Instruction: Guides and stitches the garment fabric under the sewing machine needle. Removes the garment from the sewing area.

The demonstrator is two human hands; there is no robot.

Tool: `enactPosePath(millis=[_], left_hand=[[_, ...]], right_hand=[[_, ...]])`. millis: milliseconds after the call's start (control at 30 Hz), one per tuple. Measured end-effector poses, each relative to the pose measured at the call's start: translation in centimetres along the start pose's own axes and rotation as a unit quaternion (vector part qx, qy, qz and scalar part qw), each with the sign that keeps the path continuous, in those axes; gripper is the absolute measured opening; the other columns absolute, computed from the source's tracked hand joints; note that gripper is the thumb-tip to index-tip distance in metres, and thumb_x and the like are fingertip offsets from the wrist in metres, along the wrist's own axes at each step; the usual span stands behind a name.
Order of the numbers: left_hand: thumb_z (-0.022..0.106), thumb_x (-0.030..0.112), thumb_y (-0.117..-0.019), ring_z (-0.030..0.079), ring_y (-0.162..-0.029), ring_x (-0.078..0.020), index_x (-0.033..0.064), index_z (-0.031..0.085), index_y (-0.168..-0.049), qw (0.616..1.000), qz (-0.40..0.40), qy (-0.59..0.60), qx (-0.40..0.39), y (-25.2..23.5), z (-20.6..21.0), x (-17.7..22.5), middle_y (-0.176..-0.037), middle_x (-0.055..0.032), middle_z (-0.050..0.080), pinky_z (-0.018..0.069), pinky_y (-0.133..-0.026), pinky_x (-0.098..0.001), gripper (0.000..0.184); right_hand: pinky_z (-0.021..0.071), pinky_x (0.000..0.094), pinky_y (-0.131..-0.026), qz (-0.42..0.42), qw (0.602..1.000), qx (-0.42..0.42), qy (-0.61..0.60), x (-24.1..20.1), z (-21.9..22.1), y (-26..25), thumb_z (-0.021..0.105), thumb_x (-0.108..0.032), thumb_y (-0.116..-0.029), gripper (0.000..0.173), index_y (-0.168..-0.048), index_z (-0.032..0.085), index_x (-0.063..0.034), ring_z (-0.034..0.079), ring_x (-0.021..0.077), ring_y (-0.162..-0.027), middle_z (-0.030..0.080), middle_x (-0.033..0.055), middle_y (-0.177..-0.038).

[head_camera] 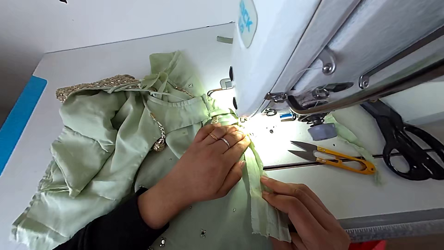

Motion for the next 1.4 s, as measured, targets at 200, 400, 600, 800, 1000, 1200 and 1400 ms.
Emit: enactPosePath(millis=[200,400,600,800,1000,1200,1400], left_hand=[[0.039,0.028,-0.1015,0.052,-0.138,-0.0242,0.0137,0.069,-0.132,1.0,0.017,0.008,-0.015,0.1,0.3,0.2,-0.139,-0.0035,0.065,0.0316,-0.116,-0.0496,0.045],[0.04,0.026,-0.1009,0.052,-0.138,-0.0247,0.0144,0.069,-0.13,0.999,0.017,0.025,-0.014,0.1,0.2,0.0,-0.14,-0.0038,0.065,0.0317,-0.116,-0.0503,0.043],[0.038,0.028,-0.1015,0.052,-0.138,-0.0252,0.0144,0.07,-0.131,0.999,0.025,0.023,-0.022,0.2,0.2,0.1,-0.139,-0.0045,0.065,0.0312,-0.116,-0.0514,0.045],[0.038,0.028,-0.1026,0.053,-0.137,-0.0239,0.0162,0.07,-0.133,0.999,0.032,0.027,-0.023,0.3,0.2,0.1,-0.139,-0.0027,0.066,0.0308,-0.117,-0.0515,0.045],[0.039,0.032,-0.1029,0.05,-0.141,-0.0251,0.0202,0.068,-0.136,0.998,0.004,0.016,-0.054,0.5,0.3,0.6,-0.144,-0.0018,0.063,0.0296,-0.118,-0.0537,0.045],[0.038,0.034,-0.1048,0.041,-0.148,-0.0212,0.0229,0.059,-0.145,0.998,-0.009,0.032,-0.053,1.5,1.3,0.2,-0.154,0.0006,0.053,0.0234,-0.121,-0.0544,0.047],[0.036,0.035,-0.105,0.043,-0.146,-0.0202,0.0224,0.06,-0.143,0.999,0.024,0.024,-0.036,1.5,1.2,0.0,-0.151,0.0002,0.055,0.0217,-0.121,-0.0535,0.047]], right_hand=[[0.045,0.0254,-0.085,-0.021,0.998,-0.04,0.037,-0.3,0.8,0.0,0.051,-0.022,-0.0991,0.016,-0.101,0.066,-0.0155,0.061,0.0162,-0.099,0.073,0.0028,-0.119],[0.0413,0.0294,-0.081,-0.037,0.997,-0.046,0.049,-0.5,0.9,0.2,0.048,-0.023,-0.1018,0.022,-0.11,0.068,-0.0213,0.06,0.0163,-0.099,0.072,-0.0012,-0.124],[0.046,0.0248,-0.086,-0.007,0.999,-0.007,0.034,-0.2,0.4,0.2,0.05,-0.023,-0.1001,0.018,-0.101,0.066,-0.0149,0.063,0.0145,-0.1,0.075,0.0023,-0.116],[0.0461,0.0257,-0.084,0.001,0.999,-0.005,0.045,-0.1,0.4,0.2,0.052,-0.025,-0.0976,0.017,-0.097,0.066,-0.0148,0.064,0.0148,-0.099,0.076,0.0022,-0.114],[0.0454,0.0254,-0.085,0.017,0.999,-0.002,0.05,0.2,0.3,0.2,0.054,-0.027,-0.0959,0.019,-0.096,0.07,-0.0159,0.064,0.0141,-0.099,0.077,0.0009,-0.111],[0.0412,0.0287,-0.086,0.032,0.997,-0.047,0.059,0.1,0.5,0.4,0.054,-0.025,-0.098,0.018,-0.1,0.07,-0.0182,0.061,0.0149,-0.105,0.075,-0.0018,-0.118],[0.0393,0.0326,-0.083,0.025,0.993,-0.077,0.085,-0.5,0.8,0.2,0.054,-0.023,-0.0981,0.018,-0.103,0.071,-0.0177,0.06,0.0183,-0.103,0.075,-0.001,-0.119]])
Point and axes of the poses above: each hand's wrist, its own y-axis away from the middle knuckle, its own z-axis out of the palm, x = y × z, the point moved 9 cm from there along -y, towards the middle knuckle
